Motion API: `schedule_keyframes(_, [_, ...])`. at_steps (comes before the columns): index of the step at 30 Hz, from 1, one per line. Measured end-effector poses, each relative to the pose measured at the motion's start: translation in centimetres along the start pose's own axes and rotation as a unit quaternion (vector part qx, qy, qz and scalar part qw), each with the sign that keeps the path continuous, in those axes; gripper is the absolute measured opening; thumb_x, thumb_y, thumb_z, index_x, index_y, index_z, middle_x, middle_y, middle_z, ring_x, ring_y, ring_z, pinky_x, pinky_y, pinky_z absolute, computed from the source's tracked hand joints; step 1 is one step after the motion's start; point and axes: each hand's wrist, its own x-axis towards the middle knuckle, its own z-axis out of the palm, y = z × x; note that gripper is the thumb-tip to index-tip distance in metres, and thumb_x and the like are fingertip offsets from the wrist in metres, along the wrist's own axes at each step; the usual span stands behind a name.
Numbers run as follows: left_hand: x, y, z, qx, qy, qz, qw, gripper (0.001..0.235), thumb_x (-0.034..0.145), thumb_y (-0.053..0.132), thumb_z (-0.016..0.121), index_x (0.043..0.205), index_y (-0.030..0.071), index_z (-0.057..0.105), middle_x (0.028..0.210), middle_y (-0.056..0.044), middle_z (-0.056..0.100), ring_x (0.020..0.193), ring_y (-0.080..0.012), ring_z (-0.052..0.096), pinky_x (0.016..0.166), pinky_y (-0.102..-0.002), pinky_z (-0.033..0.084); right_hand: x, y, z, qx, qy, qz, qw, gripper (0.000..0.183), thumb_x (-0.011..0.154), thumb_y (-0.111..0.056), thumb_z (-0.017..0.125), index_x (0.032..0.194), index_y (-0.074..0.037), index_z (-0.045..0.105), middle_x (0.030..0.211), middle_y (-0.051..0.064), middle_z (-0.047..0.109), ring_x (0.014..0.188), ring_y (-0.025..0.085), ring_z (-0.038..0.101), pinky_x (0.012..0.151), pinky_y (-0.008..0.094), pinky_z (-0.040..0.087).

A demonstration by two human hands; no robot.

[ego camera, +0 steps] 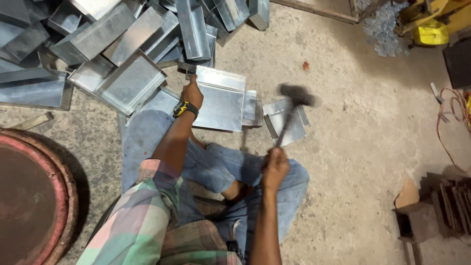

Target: The person uses a hammer to flatten and shape several galvanized metal boxes by striking their edges and surfaces while sitting on the floor.

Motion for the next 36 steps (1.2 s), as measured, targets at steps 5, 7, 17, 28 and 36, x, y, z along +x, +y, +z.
schedule_keyframes(5, [-0.3, 0.4, 0.1, 0.011, -0.011, 0.000, 1.000, 0.060, 0.092, -0.001, 0.050, 0.148, 0.019, 0.043, 0.104, -0.033, 0.069, 0.103, -0.0504, 0.067, 0.088, -0.057, 0.052, 0.0, -10.1, -0.1, 0.165, 0.037, -0.224, 0.960, 0.035, 0.109, -0.043, 0.053, 0.102, -0.009, 0.050, 0.068, 0.000, 0.049, 0.053, 0.009, 0.044, 0.047, 0.025, 0.038])
schedule_keyframes(7, [0.1, 0.5, 0.4, 0.011, -0.009, 0.000, 1.000, 0.059, 0.093, -0.001, 0.050, 0.148, 0.018, 0.044, 0.104, -0.033, 0.069, 0.102, -0.0509, 0.067, 0.088, -0.058, 0.052, 0.9, -9.5, 0.7, 0.177, 0.048, -0.306, 0.934, 0.036, 0.111, -0.045, 0.054, 0.110, -0.010, 0.048, 0.080, 0.002, 0.052, 0.065, 0.012, 0.048, 0.058, 0.028, 0.042])
schedule_keyframes(17, [0.1, -0.4, 1.5, -0.008, 0.021, 0.027, 0.999, 0.058, 0.092, -0.003, 0.049, 0.145, 0.019, 0.046, 0.101, -0.032, 0.070, 0.098, -0.0515, 0.068, 0.085, -0.058, 0.053, 1.0, 5.5, 4.2, -0.238, -0.029, 0.016, 0.971, 0.043, 0.111, -0.037, 0.054, 0.088, -0.002, 0.064, 0.065, 0.000, 0.054, 0.058, 0.011, 0.051, 0.054, 0.032, 0.040])
schedule_keyframes(28, [1.0, -1.8, 2.3, 0.001, 0.023, 0.048, 0.999, 0.055, 0.091, -0.004, 0.050, 0.142, 0.015, 0.048, 0.097, -0.033, 0.069, 0.096, -0.0525, 0.067, 0.083, -0.060, 0.052, 1.1, -4.6, 3.3, 0.190, 0.064, -0.203, 0.959, 0.024, 0.108, -0.027, 0.058, 0.106, -0.005, 0.049, 0.081, 0.003, 0.050, 0.066, 0.010, 0.045, 0.055, 0.026, 0.037])
schedule_keyframes(36, [0.2, -0.8, 1.3, 0.016, 0.005, 0.033, 0.999, 0.057, 0.090, -0.004, 0.050, 0.143, 0.016, 0.047, 0.095, -0.033, 0.069, 0.095, -0.0518, 0.068, 0.083, -0.059, 0.053, 1.0, 4.1, 3.2, -0.311, -0.047, -0.031, 0.949, 0.035, 0.109, -0.029, 0.061, 0.090, 0.000, 0.066, 0.065, 0.004, 0.056, 0.056, 0.016, 0.052, 0.054, 0.032, 0.041])
